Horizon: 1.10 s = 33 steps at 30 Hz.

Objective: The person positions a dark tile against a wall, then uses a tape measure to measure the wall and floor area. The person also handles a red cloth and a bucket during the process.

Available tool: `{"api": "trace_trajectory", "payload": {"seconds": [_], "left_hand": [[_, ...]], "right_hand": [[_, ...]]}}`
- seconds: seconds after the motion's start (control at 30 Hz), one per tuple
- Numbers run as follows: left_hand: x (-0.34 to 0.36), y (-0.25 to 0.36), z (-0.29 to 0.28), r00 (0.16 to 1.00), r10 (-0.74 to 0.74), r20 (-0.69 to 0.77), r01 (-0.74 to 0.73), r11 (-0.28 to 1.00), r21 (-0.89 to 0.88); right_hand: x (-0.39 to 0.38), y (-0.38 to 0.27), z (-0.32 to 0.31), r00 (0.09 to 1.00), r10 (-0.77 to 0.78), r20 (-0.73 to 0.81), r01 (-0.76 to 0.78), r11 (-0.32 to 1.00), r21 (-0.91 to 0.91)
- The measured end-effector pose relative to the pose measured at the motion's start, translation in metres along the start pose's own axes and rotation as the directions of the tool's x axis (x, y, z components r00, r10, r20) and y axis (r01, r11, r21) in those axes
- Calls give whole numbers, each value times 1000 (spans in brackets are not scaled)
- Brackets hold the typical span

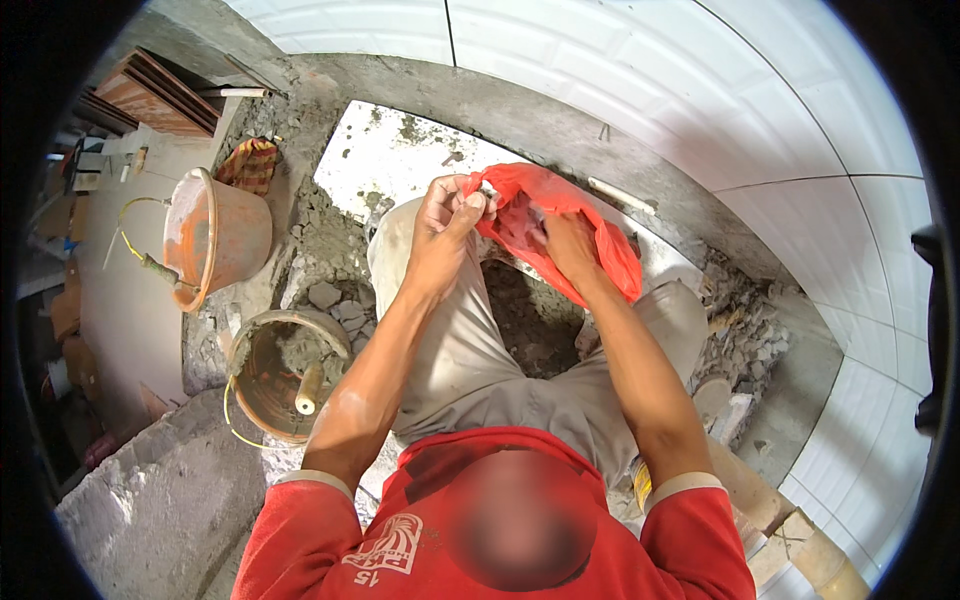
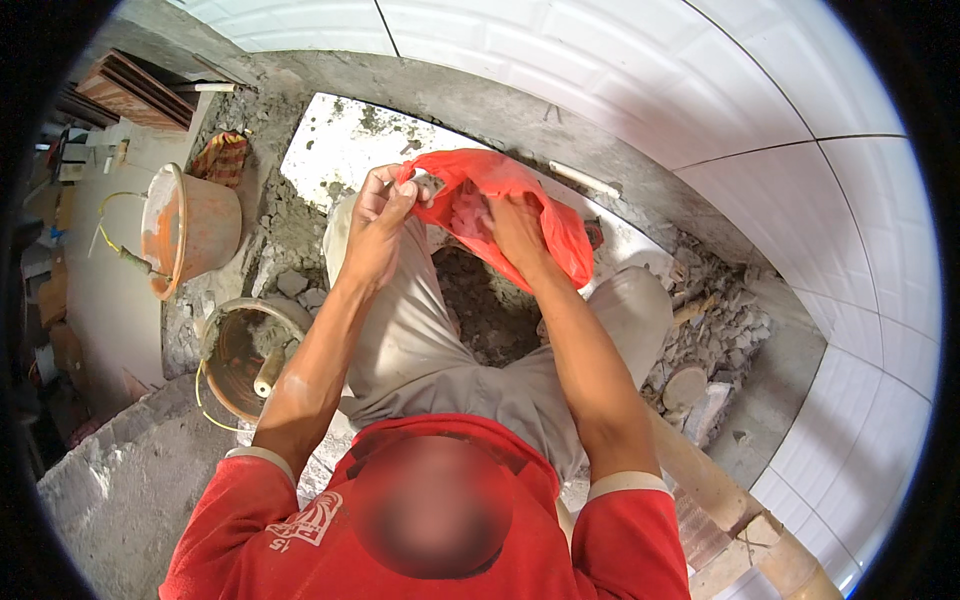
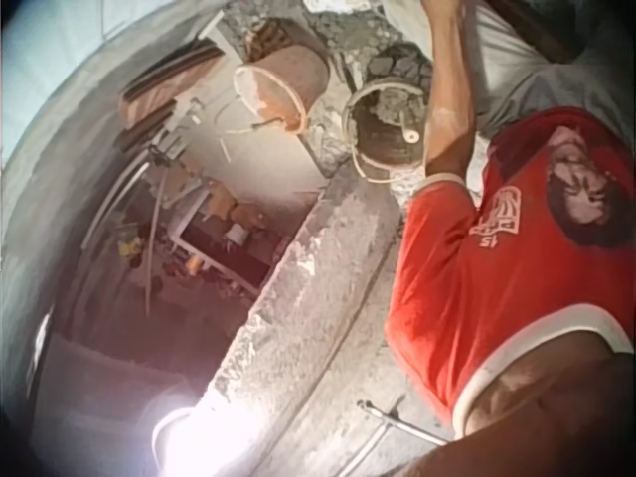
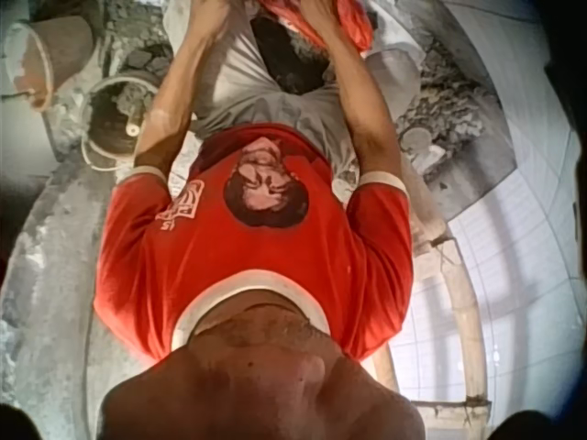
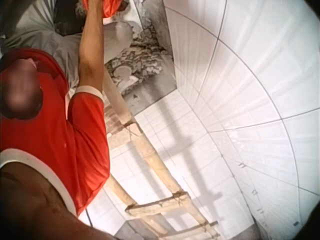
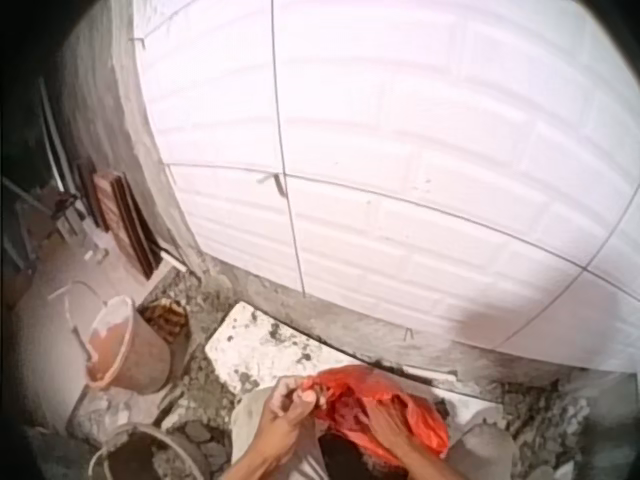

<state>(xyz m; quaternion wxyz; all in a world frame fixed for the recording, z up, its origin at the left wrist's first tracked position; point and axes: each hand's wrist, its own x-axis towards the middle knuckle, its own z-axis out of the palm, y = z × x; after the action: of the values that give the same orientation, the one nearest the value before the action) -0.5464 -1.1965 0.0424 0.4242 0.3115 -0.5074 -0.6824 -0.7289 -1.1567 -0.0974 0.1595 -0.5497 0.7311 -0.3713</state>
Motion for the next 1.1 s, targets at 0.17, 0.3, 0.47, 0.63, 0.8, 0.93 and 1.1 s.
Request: {"api": "trace_trajectory", "payload": {"seconds": [0.17,0.3,0.47,0.63,0.8,0.93,1.1], "left_hand": [[-3,-3,-2,1000,7,-6,-7,999,34],[-2,-3,-2,1000,-2,-16,2,1000,23],[-2,-3,2,1000,11,0,-11,1000,1],[-4,-4,3,1000,8,16,-8,1000,-19],[-6,0,0,1000,21,-1,-21,999,-30],[-4,2,-2,1000,25,0,-25,1000,-12],[-10,-1,-7,1000,-14,-7,14,999,-34]], "right_hand": [[26,0,9,958,281,59,-273,955,-120],[51,15,-17,995,101,28,-90,960,-265],[40,-26,-46,996,94,5,-93,978,185],[24,-77,-62,993,-41,115,-17,886,464],[-7,-95,-68,908,10,-419,93,970,223],[-20,-91,-52,983,-136,127,112,978,178],[-12,-58,-15,972,-110,209,148,973,-174]]}}
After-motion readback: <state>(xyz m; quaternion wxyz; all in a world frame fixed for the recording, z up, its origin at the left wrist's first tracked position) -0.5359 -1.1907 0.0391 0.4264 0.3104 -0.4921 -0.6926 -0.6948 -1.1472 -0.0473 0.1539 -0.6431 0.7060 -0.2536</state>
